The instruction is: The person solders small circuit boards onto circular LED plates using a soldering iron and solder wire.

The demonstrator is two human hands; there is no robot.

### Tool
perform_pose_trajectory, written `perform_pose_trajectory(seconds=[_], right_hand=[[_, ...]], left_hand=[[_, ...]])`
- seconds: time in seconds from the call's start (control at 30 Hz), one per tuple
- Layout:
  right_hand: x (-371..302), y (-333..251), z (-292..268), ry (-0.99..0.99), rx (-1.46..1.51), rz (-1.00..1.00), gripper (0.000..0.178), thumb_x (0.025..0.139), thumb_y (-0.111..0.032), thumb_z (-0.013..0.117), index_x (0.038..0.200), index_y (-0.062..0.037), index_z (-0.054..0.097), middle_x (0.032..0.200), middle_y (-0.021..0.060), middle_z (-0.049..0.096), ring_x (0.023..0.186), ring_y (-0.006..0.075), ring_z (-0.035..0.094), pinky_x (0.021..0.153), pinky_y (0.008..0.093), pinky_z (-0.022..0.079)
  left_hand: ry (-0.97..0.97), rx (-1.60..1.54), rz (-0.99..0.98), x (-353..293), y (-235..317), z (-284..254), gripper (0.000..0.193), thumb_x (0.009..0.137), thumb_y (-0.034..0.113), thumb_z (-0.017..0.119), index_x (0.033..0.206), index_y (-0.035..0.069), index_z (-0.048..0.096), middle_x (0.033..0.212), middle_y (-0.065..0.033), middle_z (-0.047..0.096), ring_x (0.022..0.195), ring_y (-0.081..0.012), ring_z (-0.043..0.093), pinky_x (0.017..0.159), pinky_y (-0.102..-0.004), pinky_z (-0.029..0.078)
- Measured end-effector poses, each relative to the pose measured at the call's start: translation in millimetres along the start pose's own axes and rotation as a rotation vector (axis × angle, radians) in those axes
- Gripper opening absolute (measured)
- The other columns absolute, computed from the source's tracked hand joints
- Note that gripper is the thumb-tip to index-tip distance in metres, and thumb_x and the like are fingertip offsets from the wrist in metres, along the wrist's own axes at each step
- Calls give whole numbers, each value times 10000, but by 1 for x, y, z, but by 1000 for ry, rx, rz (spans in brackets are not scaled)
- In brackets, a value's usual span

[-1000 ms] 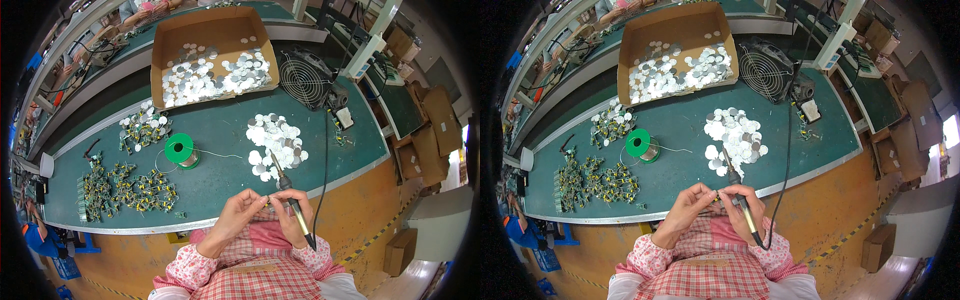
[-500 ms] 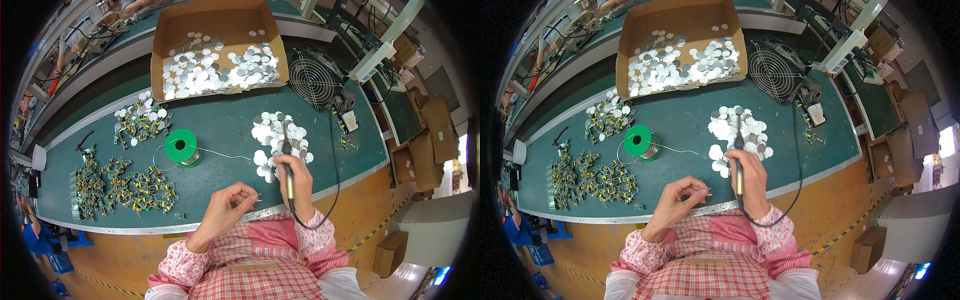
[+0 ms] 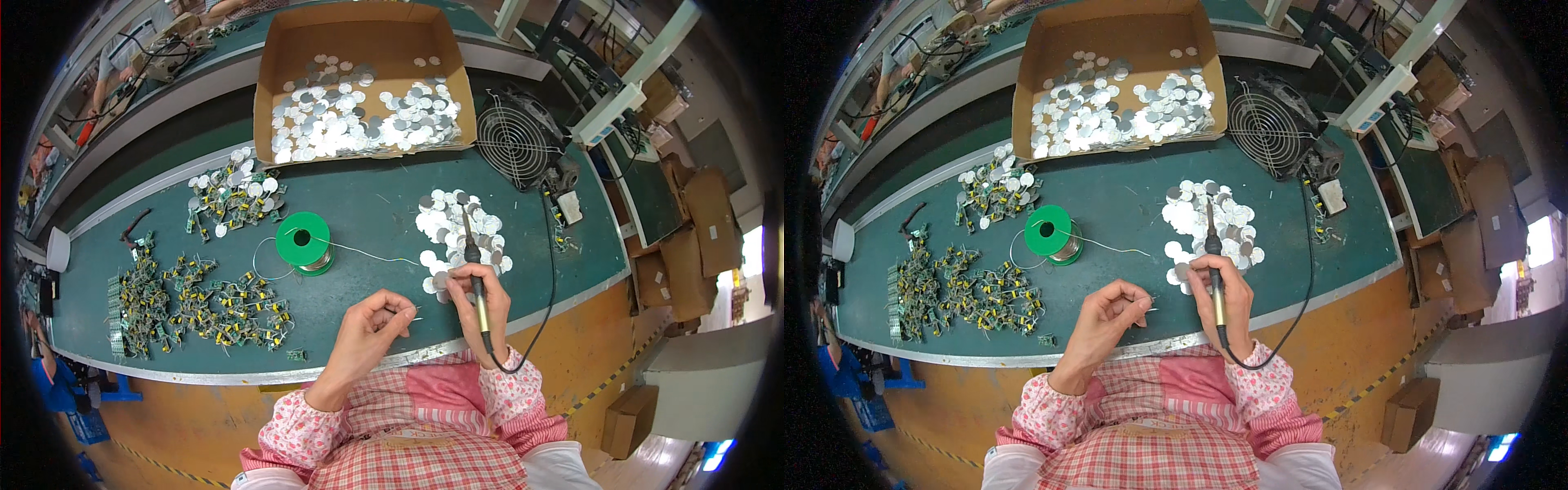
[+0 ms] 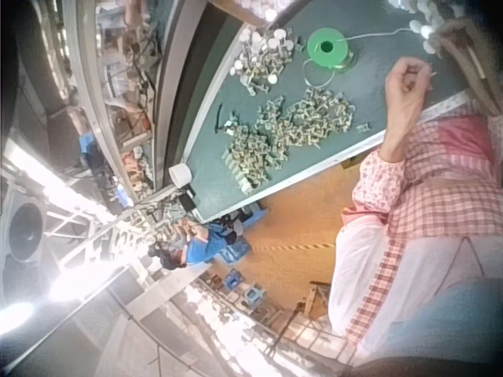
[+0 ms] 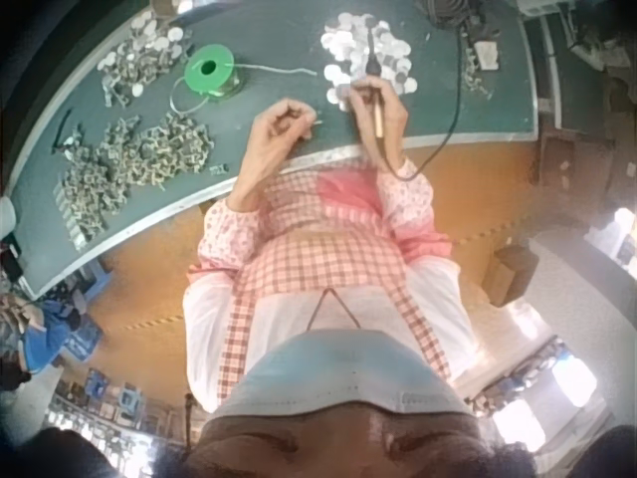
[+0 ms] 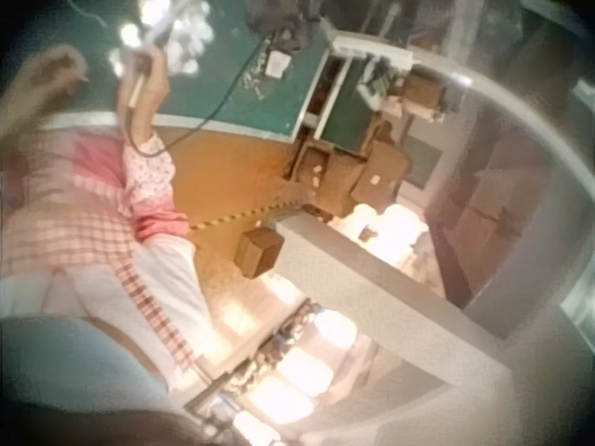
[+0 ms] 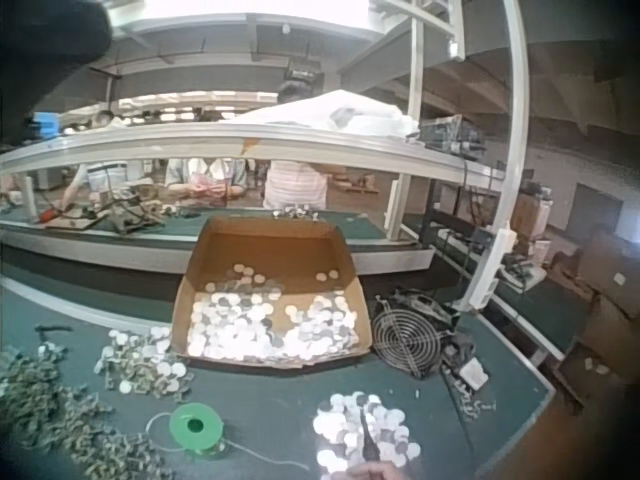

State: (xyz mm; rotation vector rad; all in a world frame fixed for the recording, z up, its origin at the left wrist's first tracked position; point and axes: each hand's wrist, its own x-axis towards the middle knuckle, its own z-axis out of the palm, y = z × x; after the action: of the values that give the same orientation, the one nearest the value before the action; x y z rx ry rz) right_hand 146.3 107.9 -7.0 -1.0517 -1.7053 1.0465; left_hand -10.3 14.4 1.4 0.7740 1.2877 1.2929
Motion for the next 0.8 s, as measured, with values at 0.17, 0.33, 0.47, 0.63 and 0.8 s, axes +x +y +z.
perform_pose_trajectory(seconds=[0.17, 0.33, 0.47, 0.63, 0.8], right_hand=[[-12, -21, -6, -34, 230, 165, 232, 829, -3, 632, 1040, -30, 541, 983, 80, 646, 787, 96, 605, 701, 227, 483], [-27, -28, -8, -5, 232, 99, 244, 824, 4, 642, 1041, -20, 532, 988, 89, 632, 813, 101, 600, 730, 230, 484], [-30, -29, -12, -46, 283, 90, 284, 815, 23, 646, 1062, -14, 511, 964, 99, 609, 833, 115, 606, 744, 244, 495], [-33, -26, -16, -106, 282, 142, 287, 812, 41, 640, 1059, -13, 505, 933, 100, 618, 821, 120, 614, 742, 248, 500], [-31, -20, -22, -74, 187, 94, 266, 809, 36, 649, 1023, -27, 503, 874, 86, 634, 804, 127, 623, 727, 243, 494]], left_hand=[[-43, -197, -64, 3, 7, 7, 111, 875, 93, 619, 941, 6, 597, 826, -30, 618, 690, -78, 579, 633, -200, 455], [-35, -221, -42, 0, 11, 22, 105, 878, 77, 608, 945, 3, 576, 831, -34, 616, 707, -87, 588, 646, -207, 461], [-81, -284, -3, 0, 10, 24, 104, 882, 57, 594, 956, 2, 544, 849, -34, 606, 724, -93, 590, 669, -215, 468], [-130, -262, -47, 0, 2, 21, 102, 885, 52, 585, 963, 4, 540, 866, -38, 600, 747, -90, 587, 665, -211, 459], [-129, -256, -91, 0, 3, 24, 87, 886, 54, 585, 951, 10, 548, 862, -31, 601, 745, -87, 585, 658, -206, 448]])
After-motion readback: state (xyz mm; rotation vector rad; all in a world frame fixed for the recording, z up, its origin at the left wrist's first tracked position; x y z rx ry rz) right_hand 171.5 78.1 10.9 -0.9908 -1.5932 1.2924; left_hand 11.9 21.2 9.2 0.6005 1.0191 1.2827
